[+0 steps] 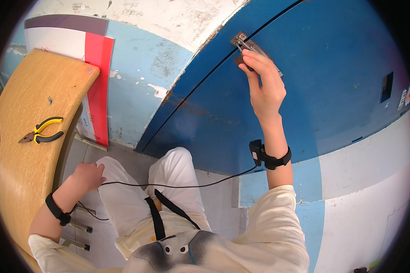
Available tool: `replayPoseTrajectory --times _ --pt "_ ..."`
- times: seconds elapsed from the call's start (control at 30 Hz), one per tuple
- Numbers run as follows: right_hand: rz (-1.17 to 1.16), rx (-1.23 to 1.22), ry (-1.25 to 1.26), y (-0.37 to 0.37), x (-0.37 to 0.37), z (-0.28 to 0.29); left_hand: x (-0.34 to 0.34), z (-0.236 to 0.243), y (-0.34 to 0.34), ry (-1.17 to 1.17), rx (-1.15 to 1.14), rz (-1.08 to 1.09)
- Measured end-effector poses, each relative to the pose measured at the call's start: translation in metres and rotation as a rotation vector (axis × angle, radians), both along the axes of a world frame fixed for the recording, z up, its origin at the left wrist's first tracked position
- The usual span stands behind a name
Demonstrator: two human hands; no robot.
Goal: The recorder uses tools to adjust and repair a sliding metal bolt latch on a door.
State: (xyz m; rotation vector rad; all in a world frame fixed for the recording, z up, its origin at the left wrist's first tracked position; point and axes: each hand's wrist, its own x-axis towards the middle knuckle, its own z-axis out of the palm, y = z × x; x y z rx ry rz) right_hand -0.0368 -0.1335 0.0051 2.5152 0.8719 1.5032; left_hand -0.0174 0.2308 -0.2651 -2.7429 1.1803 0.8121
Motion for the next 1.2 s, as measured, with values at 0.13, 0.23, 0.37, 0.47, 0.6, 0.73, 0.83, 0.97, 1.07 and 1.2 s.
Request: replayPoseTrajectory --times 0.13,0.23,0.37,0.47,0.6,0.73,0.83,0.97,1.07,1.2 --pt "0.011 -0.036 -0.002 0.001 0.001 -0.001 0.0 0.0 -0.001 -0.008 0.013 -0.014" --pt "0.022 -0.065 0.001 0.002 0.002 0.0 -0.001 0.001 -0.001 0.006 0.025 -0.006" --pt "0.04 -0.077 -0.008 0.0 0.003 -0.003 -0.001 0.0 -0.002 0.005 0.034 -0.002" --pt "0.041 -0.23 -0.05 0.003 0.005 -0.003 -0.001 -0.001 -0.001 0.002 0.033 -0.003" --pt "-0.003 -0.285 -0.126 0.001 0.004 -0.006 -0.001 0.001 -0.001 0.004 0.03 -0.016" --pt "-0.012 -0.254 -0.166 0.002 0.007 -0.012 -0.002 -0.002 0.0 -0.014 0.025 -0.018" --pt "-0.037 -0.251 -0.18 0.001 0.008 -0.016 -0.001 -0.004 0.0 -0.02 0.006 -0.016" --pt "-0.035 -0.214 -0.181 0.004 0.013 -0.02 -0.002 -0.003 0.0 -0.013 0.005 -0.009" --pt "-0.006 -0.108 -0.16 0.005 0.016 -0.021 -0.003 -0.004 0.0 -0.015 -0.001 -0.007" --pt "-0.028 -0.168 -0.15 0.006 0.015 -0.019 -0.003 -0.001 0.0 -0.008 0.013 -0.007"
